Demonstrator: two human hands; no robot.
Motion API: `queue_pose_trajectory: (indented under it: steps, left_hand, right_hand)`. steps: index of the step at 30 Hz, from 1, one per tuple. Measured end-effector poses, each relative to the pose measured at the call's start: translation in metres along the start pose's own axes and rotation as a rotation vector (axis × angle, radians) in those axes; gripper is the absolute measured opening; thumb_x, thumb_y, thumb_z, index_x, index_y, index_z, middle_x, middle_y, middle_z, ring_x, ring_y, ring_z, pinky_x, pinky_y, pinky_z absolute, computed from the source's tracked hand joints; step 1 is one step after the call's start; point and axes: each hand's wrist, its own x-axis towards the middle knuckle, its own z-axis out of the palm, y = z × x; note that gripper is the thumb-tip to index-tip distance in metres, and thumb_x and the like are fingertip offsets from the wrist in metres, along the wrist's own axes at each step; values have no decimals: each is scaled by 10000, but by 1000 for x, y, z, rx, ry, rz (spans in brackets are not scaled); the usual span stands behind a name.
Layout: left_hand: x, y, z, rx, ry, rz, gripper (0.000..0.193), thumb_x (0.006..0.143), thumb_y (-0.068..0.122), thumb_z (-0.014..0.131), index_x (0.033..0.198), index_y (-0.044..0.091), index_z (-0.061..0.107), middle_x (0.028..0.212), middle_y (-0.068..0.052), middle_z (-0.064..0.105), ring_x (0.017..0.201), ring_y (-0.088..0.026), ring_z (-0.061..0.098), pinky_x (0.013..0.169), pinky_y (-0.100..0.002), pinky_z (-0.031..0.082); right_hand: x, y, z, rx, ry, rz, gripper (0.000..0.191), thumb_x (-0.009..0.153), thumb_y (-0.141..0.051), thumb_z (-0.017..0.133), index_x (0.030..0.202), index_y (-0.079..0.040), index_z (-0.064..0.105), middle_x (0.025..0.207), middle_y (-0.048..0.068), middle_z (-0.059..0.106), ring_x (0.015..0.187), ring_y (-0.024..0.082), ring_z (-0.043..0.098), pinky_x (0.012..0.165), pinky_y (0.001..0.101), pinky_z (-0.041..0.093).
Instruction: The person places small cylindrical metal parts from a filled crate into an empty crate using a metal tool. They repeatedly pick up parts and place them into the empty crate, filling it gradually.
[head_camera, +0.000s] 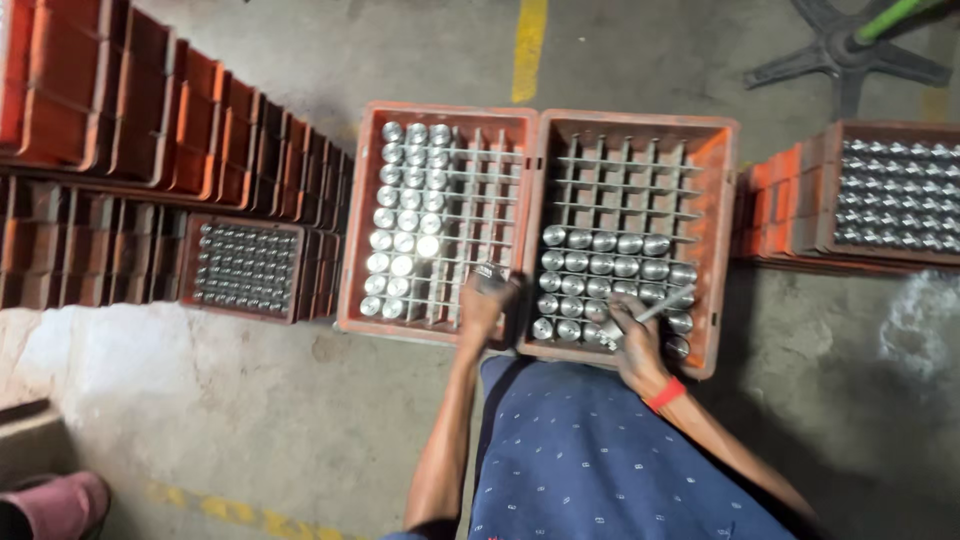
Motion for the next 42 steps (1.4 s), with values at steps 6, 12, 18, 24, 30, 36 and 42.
queue_pose_trajectory:
  steps: [6, 12, 18, 24, 30, 36, 42]
  left_hand:
    - [-69, 7, 79, 244, -380, 197, 489, 741, 127, 798, 1206, 10, 703, 995, -202, 769, 881, -286, 758, 795, -403, 575]
    - [-71, 15, 109, 380, -628, 78, 492, 709, 222, 834, 1135, 0, 726, 980, -202, 764, 884, -276, 739, 846, -390, 574]
    - [-65, 25, 127, 216, -837, 28, 519, 762, 347, 833, 1151, 24, 717, 963, -177, 768, 888, -288, 739, 836, -404, 575]
    - [-25, 41, 165, 554, -577, 307, 652, 949, 373, 728, 1472, 66, 490, 1074, -307, 711, 914, -419, 716, 796, -496, 556]
    - [8, 36, 212, 649, -345, 954, 886, 639, -119, 595, 1490, 85, 454, 1300, -324, 603, 1065, -467, 658, 864, -465, 564]
    - [-14, 26, 166, 374, -371, 705, 487, 815, -53, 689, 1283, 72, 646, 1134, -204, 672, 996, -421, 660, 827, -480, 542]
    - [22, 9, 13, 506, 235, 646, 312, 838, 21, 723, 1145, 63, 686, 1125, -209, 675, 1074, -435, 633, 937, -510, 519]
  right_hand:
    - [2, -32, 43, 27, -19, -103, 171, 1006, -44, 567, 1172, -34, 610, 912, 56, 664, 849, 146, 676, 734, 264, 528]
    - [-12, -42, 20, -191, -229, -195, 107, 1044, -70, 583, 1142, -34, 605, 845, 74, 637, 768, 130, 631, 671, 276, 548]
    - [6, -50, -15, -50, -59, -14, 163, 945, -27, 571, 1099, -46, 623, 970, 17, 703, 808, 141, 669, 751, 297, 578]
    - [41, -95, -81, 119, 270, -330, 163, 1023, -16, 564, 1160, -42, 648, 923, 119, 697, 862, 205, 695, 849, 339, 569]
    - [32, -93, -100, 335, 216, -280, 133, 1004, -29, 552, 1105, -48, 637, 871, 85, 679, 814, 197, 693, 795, 356, 601]
    - [19, -62, -96, 264, 294, -189, 163, 1002, 3, 580, 1141, -36, 655, 902, 91, 680, 807, 185, 666, 753, 337, 577]
    - [2, -40, -98, 260, 285, -149, 160, 984, 11, 570, 1110, -52, 647, 908, 77, 677, 845, 203, 681, 837, 366, 617]
